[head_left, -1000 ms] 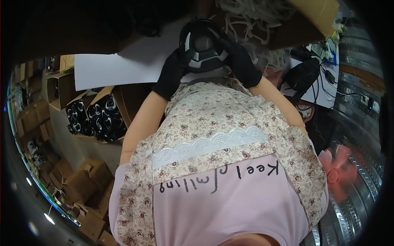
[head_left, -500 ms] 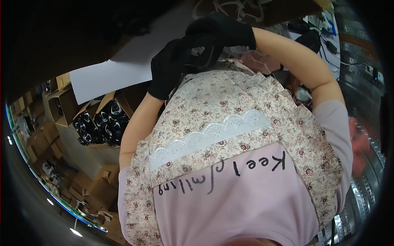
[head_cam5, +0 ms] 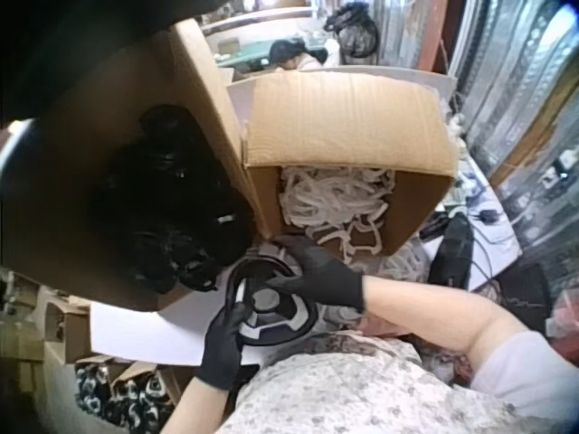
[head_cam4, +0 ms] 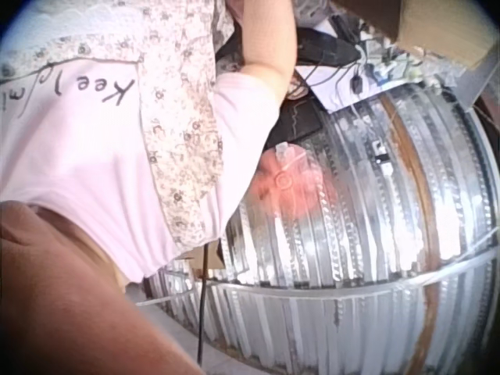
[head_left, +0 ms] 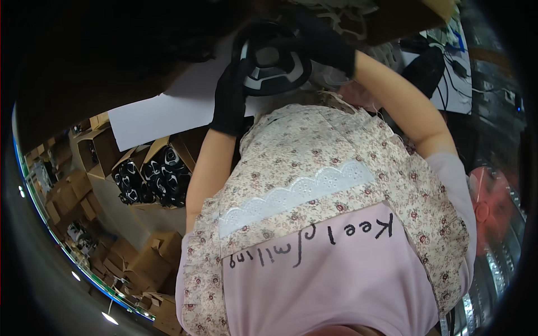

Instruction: The person assembles black plastic industrial components by hand on a workstation.

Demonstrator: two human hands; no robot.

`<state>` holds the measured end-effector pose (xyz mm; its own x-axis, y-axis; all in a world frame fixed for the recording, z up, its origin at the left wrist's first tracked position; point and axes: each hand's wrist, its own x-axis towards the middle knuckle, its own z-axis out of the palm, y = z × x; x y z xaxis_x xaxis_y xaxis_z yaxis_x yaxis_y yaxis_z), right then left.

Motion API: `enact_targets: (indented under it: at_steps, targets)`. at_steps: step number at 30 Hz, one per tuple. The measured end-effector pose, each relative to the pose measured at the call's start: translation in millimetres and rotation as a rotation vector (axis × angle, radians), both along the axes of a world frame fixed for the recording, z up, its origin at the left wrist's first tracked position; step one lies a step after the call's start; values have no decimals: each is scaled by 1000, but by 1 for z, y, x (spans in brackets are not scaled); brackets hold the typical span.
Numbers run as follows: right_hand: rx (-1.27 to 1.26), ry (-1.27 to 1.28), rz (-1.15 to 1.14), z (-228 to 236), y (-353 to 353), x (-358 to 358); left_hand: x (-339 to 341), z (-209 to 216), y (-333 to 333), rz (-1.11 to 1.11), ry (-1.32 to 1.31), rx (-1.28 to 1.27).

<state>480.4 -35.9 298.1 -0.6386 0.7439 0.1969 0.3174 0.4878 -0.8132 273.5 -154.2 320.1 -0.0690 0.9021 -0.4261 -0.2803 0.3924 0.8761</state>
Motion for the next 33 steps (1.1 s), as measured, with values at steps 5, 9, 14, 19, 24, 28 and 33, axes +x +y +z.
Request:
enact_targets:
  at_steps: [5,9,14,19,24,28,33]
  targets:
    - [-917,266,17,34,-51,17,-2,33,-29,59,-217,44]
    - [-909,361,-83,50,-71,9,-6,38,-46,38,-216,33]
    - [-1048,320,16,48,-72,10,-8,72,-65,-68,45,112]
    - [-1085,299,49,50,-80,-4,0,82,-77,120,68,128]
    - [-1073,294,84,36,-82,-15,-39,43,-66,133,292,-28]
    - [-727,75,90,47,-72,-35,-30,70,-57,98,154,66]
    - [-747,195,78,59,-45,-32,-13,68,-59,246,-65,218]
